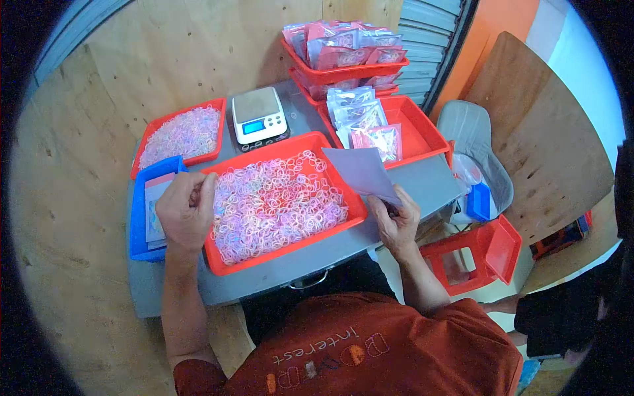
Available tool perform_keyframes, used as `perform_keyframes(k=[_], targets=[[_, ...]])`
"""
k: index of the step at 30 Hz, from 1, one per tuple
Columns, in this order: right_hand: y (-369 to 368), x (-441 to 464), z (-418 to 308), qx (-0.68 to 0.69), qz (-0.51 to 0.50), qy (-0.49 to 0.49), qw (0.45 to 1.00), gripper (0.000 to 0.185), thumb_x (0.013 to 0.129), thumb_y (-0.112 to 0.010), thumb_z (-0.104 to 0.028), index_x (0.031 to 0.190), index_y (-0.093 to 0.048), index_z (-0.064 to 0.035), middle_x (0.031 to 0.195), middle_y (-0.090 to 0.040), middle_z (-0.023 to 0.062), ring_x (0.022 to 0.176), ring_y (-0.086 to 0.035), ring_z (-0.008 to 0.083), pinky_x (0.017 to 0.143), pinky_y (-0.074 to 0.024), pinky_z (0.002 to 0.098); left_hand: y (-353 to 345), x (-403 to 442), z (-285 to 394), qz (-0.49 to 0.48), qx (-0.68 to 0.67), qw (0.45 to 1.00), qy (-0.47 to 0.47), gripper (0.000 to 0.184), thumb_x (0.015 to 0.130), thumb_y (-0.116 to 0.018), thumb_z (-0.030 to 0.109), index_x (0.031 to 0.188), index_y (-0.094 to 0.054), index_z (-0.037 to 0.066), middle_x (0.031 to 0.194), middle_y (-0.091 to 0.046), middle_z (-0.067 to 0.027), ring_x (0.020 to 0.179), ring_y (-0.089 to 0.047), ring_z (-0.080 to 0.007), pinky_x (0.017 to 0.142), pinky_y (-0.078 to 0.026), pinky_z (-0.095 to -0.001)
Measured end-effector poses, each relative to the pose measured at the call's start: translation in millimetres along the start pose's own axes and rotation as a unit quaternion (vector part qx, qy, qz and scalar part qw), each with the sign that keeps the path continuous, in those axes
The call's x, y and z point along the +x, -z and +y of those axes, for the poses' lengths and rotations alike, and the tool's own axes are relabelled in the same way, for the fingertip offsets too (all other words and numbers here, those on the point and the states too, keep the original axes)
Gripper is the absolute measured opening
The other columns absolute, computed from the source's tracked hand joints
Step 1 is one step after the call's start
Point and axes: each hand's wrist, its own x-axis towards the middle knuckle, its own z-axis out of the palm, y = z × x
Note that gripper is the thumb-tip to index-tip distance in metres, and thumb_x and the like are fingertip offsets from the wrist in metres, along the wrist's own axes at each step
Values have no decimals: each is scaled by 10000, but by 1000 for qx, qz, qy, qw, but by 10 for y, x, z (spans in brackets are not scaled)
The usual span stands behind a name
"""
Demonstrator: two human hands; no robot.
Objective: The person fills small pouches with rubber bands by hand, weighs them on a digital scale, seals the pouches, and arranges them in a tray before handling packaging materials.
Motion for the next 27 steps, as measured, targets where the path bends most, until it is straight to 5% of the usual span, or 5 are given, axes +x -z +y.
perform_keyframes(k=[3, 9, 12, 27], targets=[[6, 1, -8, -3, -2, -3, 1000, 124, 851, -750, 34, 971, -722, 18, 749, -621, 86, 636, -582, 148, 560, -438, 291, 10, -12, -56, -21, 31, 997, 75, 132, 862, -773, 75, 825, -650, 47, 673, -616, -87, 537, -604, -196, 528, -483, -316], [-3, 3, -30, -15, -1, -12, 1000, 98, 853, -756, 19, 943, -717, 20, 740, -612, 76, 630, -576, 144, 556, -432, 291, 66, -41, -289, -44, 239, 970, 23, 134, 836, -758, 86, 936, -675, 51, 937, -633, -101, 930, -645, -276, 749, -531, -406], [8, -12, 0, -11, -6, -18, 1000, 84, 854, -757, 16, 925, -713, 21, 735, -607, 71, 625, -569, 137, 552, -426, 288, 139, -16, -210, -108, 330, 929, 128, 207, 824, -756, 98, 1020, -698, 60, 997, -611, -102, 1048, -607, -311, 822, -534, -435], [4, 8, -34, -3, -5, -9, 1000, 122, 859, -742, 28, 979, -719, 29, 779, -633, 75, 663, -584, 135, 578, -443, 283, 188, -87, -349, -178, 350, 902, 178, 179, 908, -651, 157, 1055, -675, 57, 1030, -721, -168, 964, -699, -374, 788, -556, -507]])
